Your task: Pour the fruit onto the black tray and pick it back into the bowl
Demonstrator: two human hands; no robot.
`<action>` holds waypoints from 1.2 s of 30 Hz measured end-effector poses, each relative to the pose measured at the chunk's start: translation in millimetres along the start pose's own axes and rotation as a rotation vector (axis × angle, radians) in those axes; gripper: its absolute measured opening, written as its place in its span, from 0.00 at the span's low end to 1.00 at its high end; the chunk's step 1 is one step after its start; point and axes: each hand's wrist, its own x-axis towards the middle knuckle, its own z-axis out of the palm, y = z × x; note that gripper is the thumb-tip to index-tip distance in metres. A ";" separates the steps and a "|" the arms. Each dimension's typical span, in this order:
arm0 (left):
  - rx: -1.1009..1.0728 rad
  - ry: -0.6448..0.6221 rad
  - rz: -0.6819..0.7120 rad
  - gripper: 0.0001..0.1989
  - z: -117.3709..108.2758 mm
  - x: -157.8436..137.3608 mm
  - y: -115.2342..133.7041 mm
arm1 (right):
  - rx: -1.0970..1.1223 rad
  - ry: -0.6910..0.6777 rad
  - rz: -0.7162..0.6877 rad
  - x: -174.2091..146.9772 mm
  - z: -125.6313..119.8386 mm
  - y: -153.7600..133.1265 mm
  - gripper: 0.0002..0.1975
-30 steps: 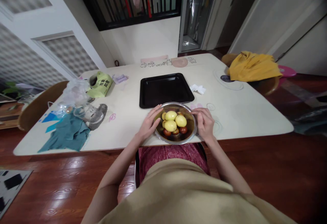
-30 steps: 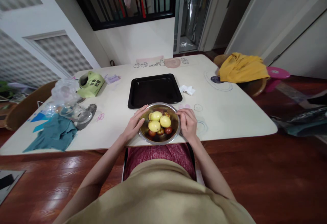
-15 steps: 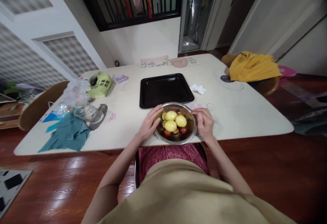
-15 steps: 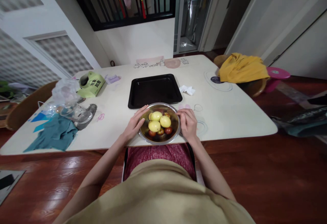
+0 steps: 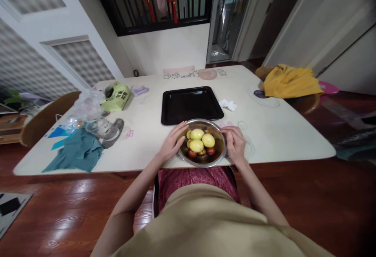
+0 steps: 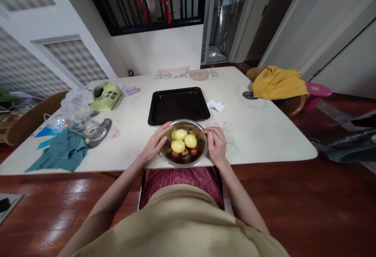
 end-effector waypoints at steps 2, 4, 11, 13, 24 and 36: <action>-0.001 0.000 -0.005 0.26 0.2 0.0 0.2 | -0.004 0.002 0.008 0.7 -0.1 -0.8 0.19; -0.004 -0.001 -0.015 0.26 0.2 0.0 0.9 | -0.008 0.004 0.009 1.4 0.1 -1.7 0.19; -0.003 0.005 -0.023 0.26 1.7 -0.3 1.6 | -0.031 -0.029 0.149 -0.3 -2.7 -3.8 0.17; 0.006 0.007 -0.015 0.26 2.4 -0.2 0.9 | -0.022 -0.109 0.315 -1.6 -7.4 -3.0 0.16; 0.295 -0.086 0.167 0.34 11.6 5.2 40.9 | 0.339 -0.614 0.978 2.9 -12.4 -10.2 0.15; 0.360 -0.073 0.100 0.37 10.3 84.6 38.3 | 0.203 -0.579 0.894 124.8 14.8 -5.9 0.08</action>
